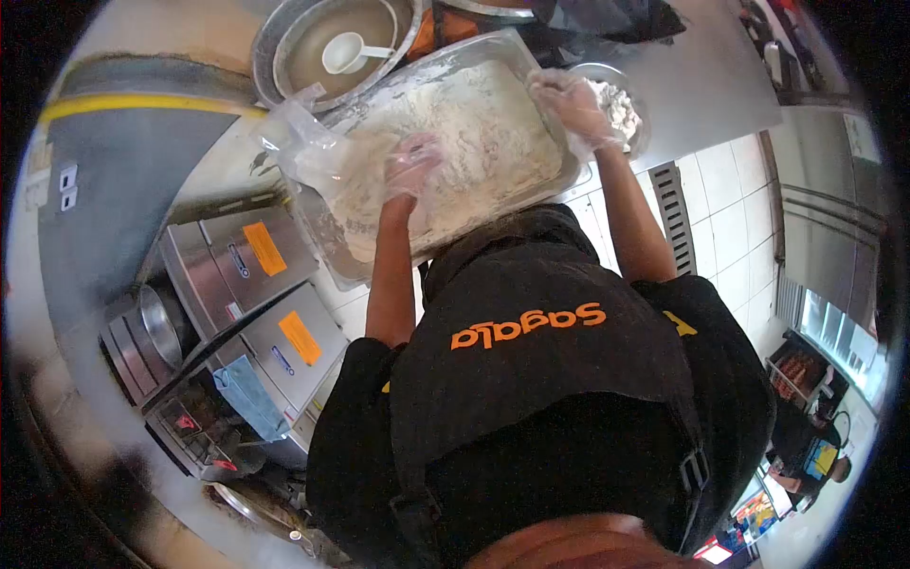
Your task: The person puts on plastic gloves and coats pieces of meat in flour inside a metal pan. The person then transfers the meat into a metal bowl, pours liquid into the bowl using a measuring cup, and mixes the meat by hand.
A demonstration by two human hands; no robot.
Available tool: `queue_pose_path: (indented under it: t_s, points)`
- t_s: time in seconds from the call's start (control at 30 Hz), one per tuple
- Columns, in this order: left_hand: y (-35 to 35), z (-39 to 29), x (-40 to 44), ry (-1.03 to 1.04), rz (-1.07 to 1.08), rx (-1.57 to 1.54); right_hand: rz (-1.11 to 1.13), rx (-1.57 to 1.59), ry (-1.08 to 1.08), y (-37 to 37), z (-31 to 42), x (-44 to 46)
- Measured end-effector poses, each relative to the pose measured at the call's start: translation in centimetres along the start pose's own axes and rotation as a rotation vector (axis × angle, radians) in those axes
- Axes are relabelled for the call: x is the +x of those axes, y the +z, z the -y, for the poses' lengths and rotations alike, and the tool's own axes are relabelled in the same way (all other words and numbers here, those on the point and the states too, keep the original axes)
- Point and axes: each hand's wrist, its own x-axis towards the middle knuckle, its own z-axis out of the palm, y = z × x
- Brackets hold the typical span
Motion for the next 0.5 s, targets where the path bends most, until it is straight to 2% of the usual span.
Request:
queue_pose_path:
  t_s: [0.07, 0.17, 0.27, 0.37, 0.47, 0.5]
  points:
    - [-2.4, 3.7, -0.2, -0.001, -0.088, 0.381, 0.192, -0.047, 0.027, 3.1, -1.5, 0.5]
    - [-4.5, 7.7, -0.8, -0.085, -0.1, 0.464, 0.263, -0.579, -0.331, 8.4, -7.6, 2.5]
    - [-3.8, 13.0, -0.1, -0.149, 0.007, 0.926, 0.456, -0.97, -0.206, 10.0, -3.8, 2.2]
    - [-2.6, 13.0, 0.1, -0.022, -0.153, 1.021, 0.235, -0.659, -0.502, 14.7, -9.5, 3.0]
    - [-2.1, 11.4, 0.6, 0.039, -0.06, 1.005, 0.51, -0.597, -0.409, 16.2, -8.1, 3.6]
    - [-1.8, 12.1, 0.7, 0.081, -0.022, 0.979, 0.45, -0.619, -0.427, 16.3, -7.8, 4.1]
